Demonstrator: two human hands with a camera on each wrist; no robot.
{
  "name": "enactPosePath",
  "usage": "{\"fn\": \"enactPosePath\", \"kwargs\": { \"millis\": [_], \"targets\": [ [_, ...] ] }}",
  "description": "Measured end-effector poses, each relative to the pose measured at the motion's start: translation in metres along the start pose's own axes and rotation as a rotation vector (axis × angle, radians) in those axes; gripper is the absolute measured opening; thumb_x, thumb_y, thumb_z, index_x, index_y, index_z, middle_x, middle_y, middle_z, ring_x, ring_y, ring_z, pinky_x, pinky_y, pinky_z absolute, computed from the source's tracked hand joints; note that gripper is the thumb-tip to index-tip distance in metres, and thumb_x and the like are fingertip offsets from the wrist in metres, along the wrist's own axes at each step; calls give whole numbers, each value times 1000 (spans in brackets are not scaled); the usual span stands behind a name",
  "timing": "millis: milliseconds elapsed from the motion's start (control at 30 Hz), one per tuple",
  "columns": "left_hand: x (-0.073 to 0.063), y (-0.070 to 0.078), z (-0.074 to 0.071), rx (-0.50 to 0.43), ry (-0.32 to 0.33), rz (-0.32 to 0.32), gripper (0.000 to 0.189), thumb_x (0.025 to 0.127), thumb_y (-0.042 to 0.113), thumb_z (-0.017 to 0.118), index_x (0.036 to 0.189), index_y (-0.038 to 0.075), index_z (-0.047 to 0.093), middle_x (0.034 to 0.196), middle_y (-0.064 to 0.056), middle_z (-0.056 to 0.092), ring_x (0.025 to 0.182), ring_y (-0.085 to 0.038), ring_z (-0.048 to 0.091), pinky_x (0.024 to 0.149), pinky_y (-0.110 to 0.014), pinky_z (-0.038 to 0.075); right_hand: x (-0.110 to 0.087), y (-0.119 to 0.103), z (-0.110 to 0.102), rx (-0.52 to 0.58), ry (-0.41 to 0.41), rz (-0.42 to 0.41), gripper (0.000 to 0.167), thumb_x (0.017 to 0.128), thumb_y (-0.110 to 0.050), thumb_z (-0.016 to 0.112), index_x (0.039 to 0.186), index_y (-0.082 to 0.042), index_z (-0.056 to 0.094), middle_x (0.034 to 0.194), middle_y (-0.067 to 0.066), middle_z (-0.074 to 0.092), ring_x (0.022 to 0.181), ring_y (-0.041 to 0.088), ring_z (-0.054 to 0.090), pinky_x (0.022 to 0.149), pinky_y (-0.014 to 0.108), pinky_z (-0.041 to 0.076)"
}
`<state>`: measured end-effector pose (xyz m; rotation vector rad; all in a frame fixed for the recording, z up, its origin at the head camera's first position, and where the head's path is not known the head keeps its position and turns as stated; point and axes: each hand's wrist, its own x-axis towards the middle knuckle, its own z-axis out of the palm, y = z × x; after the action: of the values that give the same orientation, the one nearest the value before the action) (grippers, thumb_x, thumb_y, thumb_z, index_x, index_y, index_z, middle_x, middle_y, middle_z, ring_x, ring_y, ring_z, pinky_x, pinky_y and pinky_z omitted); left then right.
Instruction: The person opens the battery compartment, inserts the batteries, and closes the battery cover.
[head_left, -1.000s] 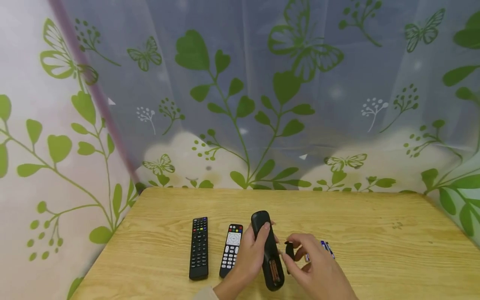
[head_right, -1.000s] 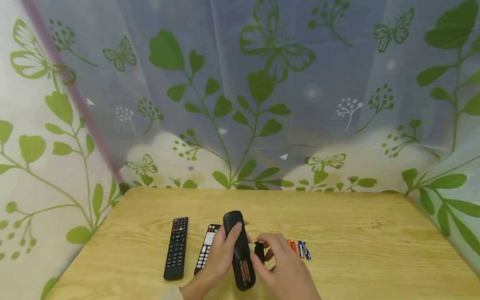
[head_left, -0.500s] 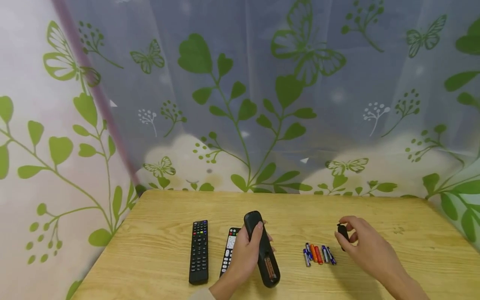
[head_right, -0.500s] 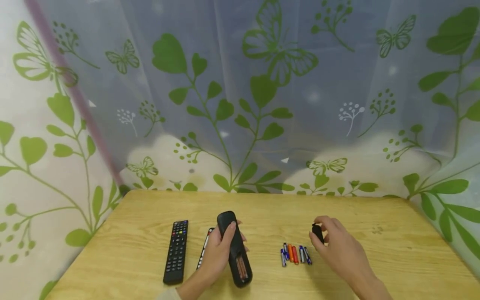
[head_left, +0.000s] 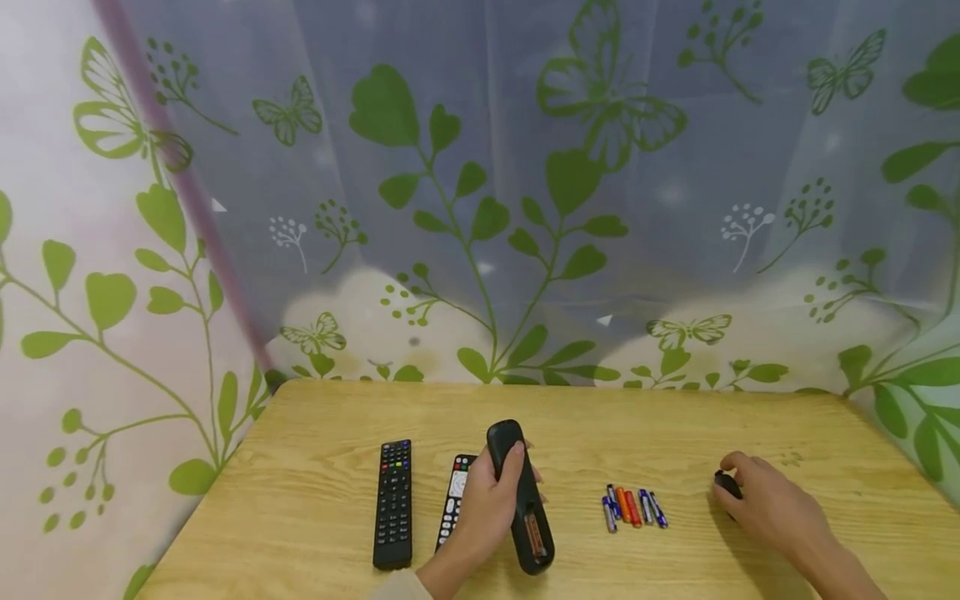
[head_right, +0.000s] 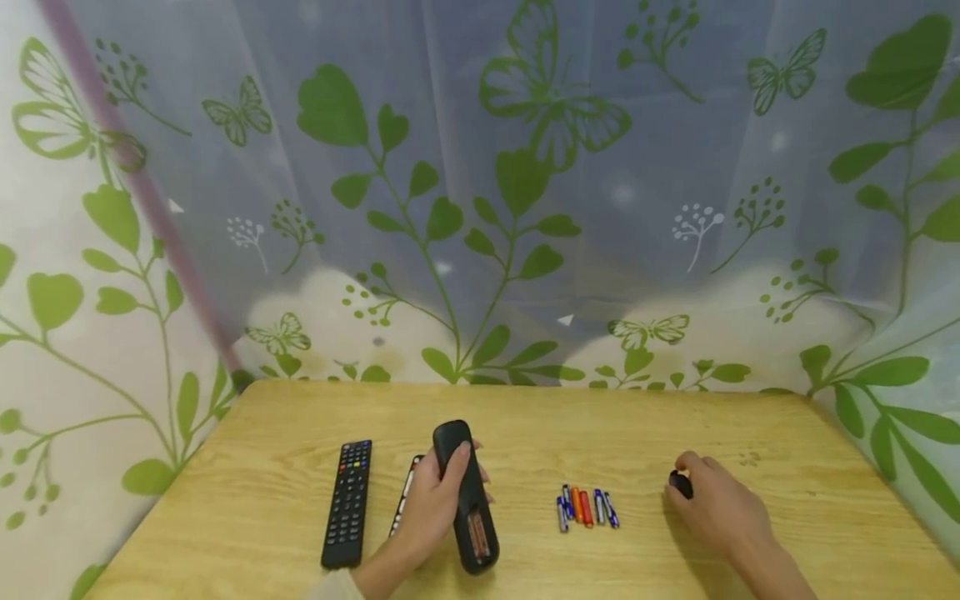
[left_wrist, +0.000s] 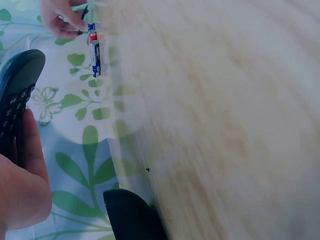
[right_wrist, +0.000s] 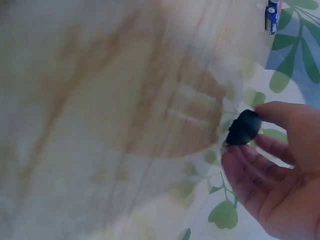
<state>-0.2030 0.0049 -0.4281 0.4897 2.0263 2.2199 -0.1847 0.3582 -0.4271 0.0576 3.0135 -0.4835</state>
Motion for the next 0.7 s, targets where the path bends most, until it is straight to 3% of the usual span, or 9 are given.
{"fn": "enactPosePath", "kwargs": {
  "millis": [267,467,700],
  "targets": [
    [-3,2,0,-3,6,7,38,104,32,41,121,-1,51,89,-20,61,69,-38,66,61,-37,58,1,4,3,-58,-27,-16,45,88,-40,67,106,1,61,92,10,62,79,27,61,62,44,51],
    [-4,0,5,1,11,18,35,104,29,42,117,-2,53,85,-21,61,65,-32,66,59,-37,58,-1,8,5,-63,-36,0,45,89,-41,66,106,0,61,93,12,61,76,25,61,60,43,51],
    [-3,1,1,13,44,17,35,103,31,45,117,0,54,82,-19,61,70,-40,64,59,-38,58,-4,-4,-3,-61,-34,-4,62,93,-49,55,118,8,53,105,27,55,82,34,60,61,46,49]
  ]
}}
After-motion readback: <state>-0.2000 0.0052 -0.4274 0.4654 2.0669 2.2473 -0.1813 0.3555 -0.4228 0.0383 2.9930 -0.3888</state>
